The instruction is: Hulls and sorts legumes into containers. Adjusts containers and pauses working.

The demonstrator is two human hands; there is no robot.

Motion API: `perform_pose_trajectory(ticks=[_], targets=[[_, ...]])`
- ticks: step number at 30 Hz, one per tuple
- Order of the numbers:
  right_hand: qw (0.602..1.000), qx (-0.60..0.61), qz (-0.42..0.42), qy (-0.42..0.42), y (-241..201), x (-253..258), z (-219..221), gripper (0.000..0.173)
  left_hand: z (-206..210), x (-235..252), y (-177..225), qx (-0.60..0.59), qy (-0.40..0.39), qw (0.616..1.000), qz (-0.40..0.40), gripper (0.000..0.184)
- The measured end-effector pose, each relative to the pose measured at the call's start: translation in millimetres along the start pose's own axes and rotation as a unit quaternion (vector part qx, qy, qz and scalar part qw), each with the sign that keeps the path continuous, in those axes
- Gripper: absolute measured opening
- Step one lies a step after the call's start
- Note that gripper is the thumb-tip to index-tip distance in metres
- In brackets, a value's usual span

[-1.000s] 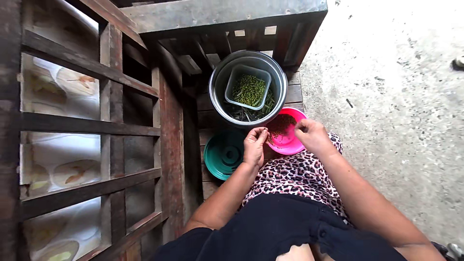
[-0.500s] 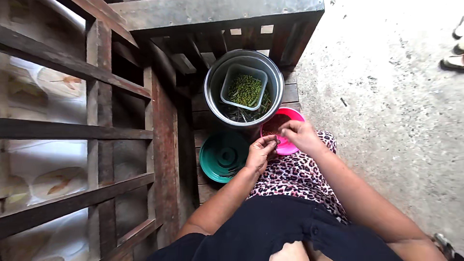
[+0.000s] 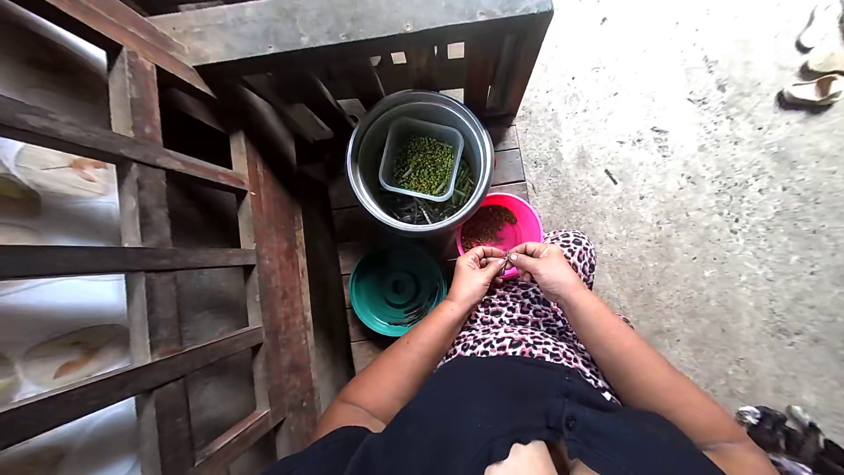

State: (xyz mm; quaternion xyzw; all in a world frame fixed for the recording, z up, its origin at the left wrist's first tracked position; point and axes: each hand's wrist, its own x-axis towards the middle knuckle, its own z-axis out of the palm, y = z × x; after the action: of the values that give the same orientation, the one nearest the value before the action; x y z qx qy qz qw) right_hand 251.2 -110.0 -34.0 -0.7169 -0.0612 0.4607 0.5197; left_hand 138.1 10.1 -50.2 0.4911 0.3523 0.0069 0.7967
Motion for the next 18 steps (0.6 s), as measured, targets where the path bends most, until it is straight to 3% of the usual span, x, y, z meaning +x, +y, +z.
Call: perform_pose_trajectory(ticks=[5,7,11,14,18], targets=[[0.999,0.026,0.020,-0.022,-1,4,-5,0.013,-3,3,-1,0.034,-0.009,0.999,0.039,0.017],[0.999,-0.007,-0.006,-0.035,-1,7,-4,0.004,-4,4,0,0.049,-0.015,0.998,0.046,0.021],[0.993,-0.072,-0.076,-0.055,1,11,-4,0.009,-7,8,-1,0.085,-0.040,0.994,0.054,0.030],[0.990,-0.099,-0.070,-0.065,-6,10,-8,0.004,-8,11,1,0.077,-0.052,0.995,0.037,0.031],[0.981,-0.166,-0.087,-0.046,-9,11,-7,0.011,-9,14,2,0.064,-0.058,0.996,0.020,0.031]])
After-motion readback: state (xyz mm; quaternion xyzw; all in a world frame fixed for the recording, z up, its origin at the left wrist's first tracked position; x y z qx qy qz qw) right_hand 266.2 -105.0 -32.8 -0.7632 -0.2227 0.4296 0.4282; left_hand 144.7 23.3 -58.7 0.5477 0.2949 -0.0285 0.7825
